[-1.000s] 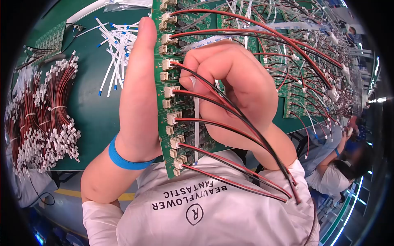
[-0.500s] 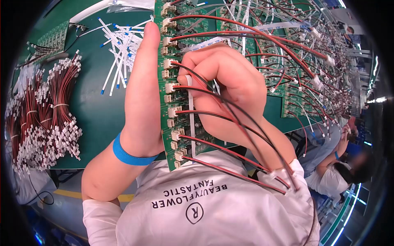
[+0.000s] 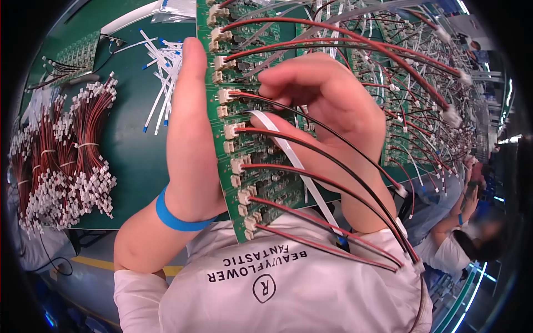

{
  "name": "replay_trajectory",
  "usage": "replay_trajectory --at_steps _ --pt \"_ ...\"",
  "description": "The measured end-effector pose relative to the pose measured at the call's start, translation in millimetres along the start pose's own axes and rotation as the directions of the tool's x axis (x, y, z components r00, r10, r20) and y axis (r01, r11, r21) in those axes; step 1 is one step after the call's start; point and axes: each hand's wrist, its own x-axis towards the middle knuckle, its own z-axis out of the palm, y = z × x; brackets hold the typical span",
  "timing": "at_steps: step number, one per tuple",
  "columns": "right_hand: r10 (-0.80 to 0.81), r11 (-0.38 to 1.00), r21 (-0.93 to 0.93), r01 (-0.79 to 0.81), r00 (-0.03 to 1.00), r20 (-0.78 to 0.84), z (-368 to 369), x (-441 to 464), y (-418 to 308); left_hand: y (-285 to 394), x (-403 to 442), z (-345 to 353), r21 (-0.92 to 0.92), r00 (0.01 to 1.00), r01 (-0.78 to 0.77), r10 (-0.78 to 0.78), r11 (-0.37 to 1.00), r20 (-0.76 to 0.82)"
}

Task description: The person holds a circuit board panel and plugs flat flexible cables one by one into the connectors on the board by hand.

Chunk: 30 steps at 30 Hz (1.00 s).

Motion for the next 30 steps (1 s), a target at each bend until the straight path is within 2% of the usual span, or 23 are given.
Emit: replay_trajectory --at_steps 1,6,8,12,16,17,20,30 --pt "-0.025 0.999 -0.024 0.025 1.0 0.016 -3 2 -3 5 -1 -7 0.038 0.996 0.032 -0.035 0.999 0.087" --pt "-0.094 0.987 -0.123 0.104 0.992 0.089 -9 5 -6 5 3 -29 -0.049 0.937 0.115 -0.092 0.992 0.338" --pt "-0.131 0.983 -0.12 0.14 0.988 0.079 -9 6 -2 6 1 -25 -0.054 0.947 0.125 -0.103 0.991 0.305" --pt "-0.08 0.994 -0.079 0.081 0.997 0.016 -3 2 0 6 2 -20 -0.081 0.956 0.172 -0.146 0.982 0.256" --pt "-0.162 0.976 -0.145 0.163 0.987 0.02 -3 3 4 4 0 -16 -0.139 0.959 0.211 -0.177 0.968 0.222" --pt "-0.158 0.977 -0.146 0.158 0.987 0.018 -3 2 4 3 0 -14 -0.185 0.954 0.226 -0.179 0.957 0.239" --pt "-0.1 0.99 -0.105 0.098 0.995 -0.008 0 -1 2 4 0 -16 -0.165 0.958 0.243 -0.21 0.956 0.195" --pt "-0.144 0.975 -0.171 0.142 0.99 0.0 5 -3 9 -3 -2 -19 -0.201 0.974 0.173 -0.137 0.964 0.182"
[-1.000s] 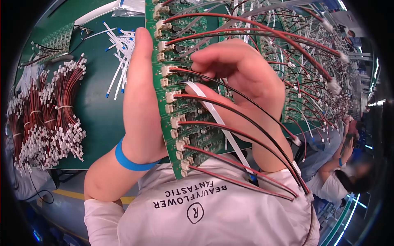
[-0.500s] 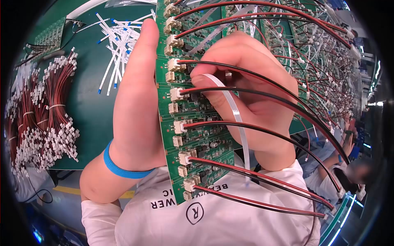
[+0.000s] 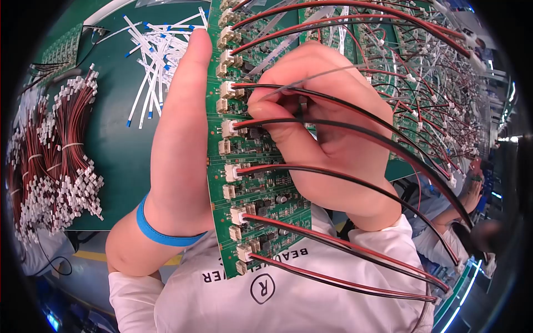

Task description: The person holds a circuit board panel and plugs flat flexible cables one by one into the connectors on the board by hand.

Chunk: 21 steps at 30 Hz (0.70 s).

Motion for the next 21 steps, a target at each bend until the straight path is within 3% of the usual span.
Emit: replay_trajectory --at_steps 5,8,10,12,14,15,18,20,21 --pt "0.051 0.999 0.014 -0.051 0.999 -0.002 3 -2 1 2 3 -1 -0.063 0.996 0.05 -0.054 0.997 -0.068" --pt "0.105 0.994 -0.004 -0.105 0.994 0.03 3 -1 -2 1 4 5 0.01 0.985 0.037 -0.035 0.999 -0.17" --pt "0.105 0.993 -0.064 -0.102 0.993 0.046 1 1 -5 2 6 -1 0.005 0.99 0.058 -0.057 0.998 -0.127" --pt "0.09 0.994 -0.07 -0.087 0.995 0.044 2 2 -6 6 2 -11 0.225 0.977 0.178 -0.145 0.958 -0.155" --pt "0.081 0.996 -0.032 -0.081 0.997 0.001 3 1 -6 9 7 -34 0.15 0.952 0.235 -0.259 0.96 0.165" --pt "0.099 0.994 -0.036 -0.1 0.995 -0.026 9 -2 -6 8 5 -24 0.131 0.983 0.183 -0.182 0.974 -0.025" --pt "0.199 0.98 0.009 -0.198 0.979 -0.044 16 -7 -3 -5 9 13 0.23 0.937 0.008 0.074 0.973 -0.343" --pt "0.129 0.99 -0.051 -0.134 0.987 -0.097 17 -4 -8 0 6 -4 0.269 0.994 0.038 -0.01 0.962 -0.107" --pt "0.119 0.991 -0.047 -0.126 0.985 -0.127 18 -4 -9 0 11 -13 0.281 0.998 0.016 0.004 0.96 -0.07"
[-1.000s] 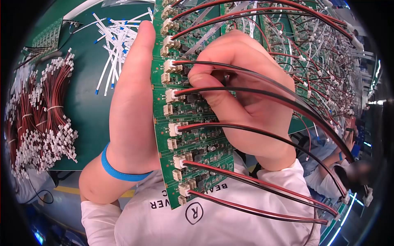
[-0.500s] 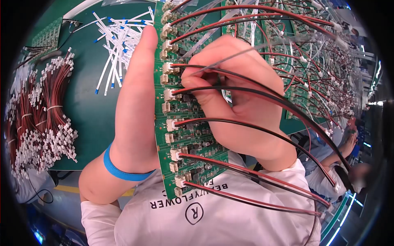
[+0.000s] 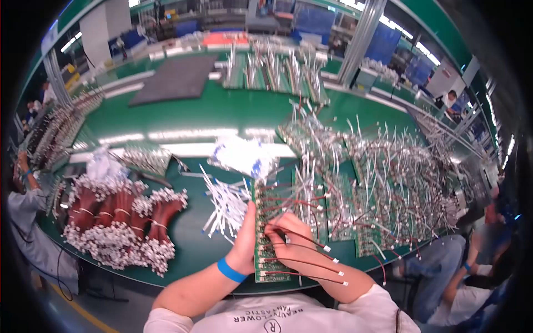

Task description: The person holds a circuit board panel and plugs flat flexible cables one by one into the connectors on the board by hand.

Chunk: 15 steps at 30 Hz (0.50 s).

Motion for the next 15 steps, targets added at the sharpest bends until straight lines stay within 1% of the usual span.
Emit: replay_trajectory --at_steps 3,4,5,7,8,9,11,12,13,14,15 --pt "-0.012 0.997 0.075 0.007 0.997 0.073 -12 5 2 5 1 5 0.064 0.998 0.054 -0.051 0.996 -0.04" --pt "-0.053 0.998 -0.004 0.055 0.98 0.193 -27 11 -5 4 6 2 0.009 0.998 0.069 -0.069 0.998 -0.011" --pt "-0.068 0.996 -0.045 0.081 0.969 0.237 -42 11 -8 6 7 4 -0.047 0.987 0.099 -0.092 0.994 0.131" --pt "-0.074 0.985 -0.123 0.121 0.942 0.328 -73 4 -14 9 5 8 -0.148 0.909 0.197 -0.124 0.969 0.397" --pt "-0.062 0.984 -0.152 0.095 0.976 0.209 -93 1 -30 8 7 6 -0.038 0.962 0.137 -0.124 0.99 0.244" --pt "-0.042 0.982 -0.179 0.056 0.996 0.081 -115 -2 -60 9 11 4 -0.001 0.961 0.121 -0.117 0.993 0.25" --pt "0.041 0.995 0.096 -0.026 0.986 -0.163 -148 -17 -115 9 13 0 0.07 0.956 0.117 -0.132 0.991 0.263" --pt "-0.149 0.944 0.257 0.205 0.964 -0.222 -154 -26 -127 8 13 1 0.052 0.946 0.111 -0.122 0.992 0.299" --pt "-0.363 0.8 0.417 0.431 0.902 -0.235 -149 -24 -139 5 11 7 0.051 0.958 0.136 -0.145 0.989 0.248" --pt "-0.508 0.647 0.55 0.529 0.836 -0.206 -146 -24 -152 3 6 15 0.049 0.968 0.158 -0.165 0.986 0.191" --pt "-0.591 0.548 0.638 0.542 0.79 -0.163 -144 -26 -163 2 3 20 0.048 0.974 0.177 -0.182 0.983 0.132"
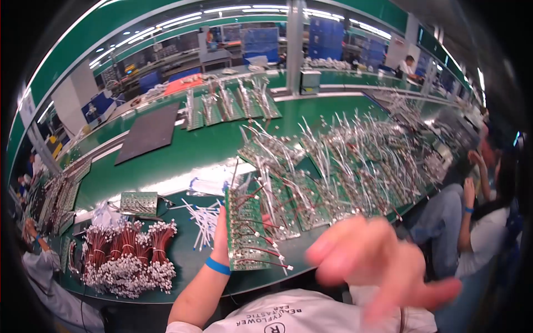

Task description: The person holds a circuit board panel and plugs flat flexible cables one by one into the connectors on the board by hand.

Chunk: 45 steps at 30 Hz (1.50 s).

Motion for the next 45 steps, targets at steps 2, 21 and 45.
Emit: replay_trajectory --at_steps 2,21,45 --pt "-0.071 0.98 0.197 0.038 0.984 0.164 15 10 -9 -3 5 -3 -0.062 0.999 0.024 -0.022 0.998 0.036" --pt "0.07 0.974 0.217 -0.062 0.997 -0.032 17 -15 -34 -23 -71 7 -0.146 0.967 -0.254 0.257 0.956 -0.001" --pt "0.754 0.044 -0.895 -0.443 0.602 -0.261 39 -99 270 -22 -142 -53 -0.349 0.845 -0.519 0.53 0.78 -0.072"
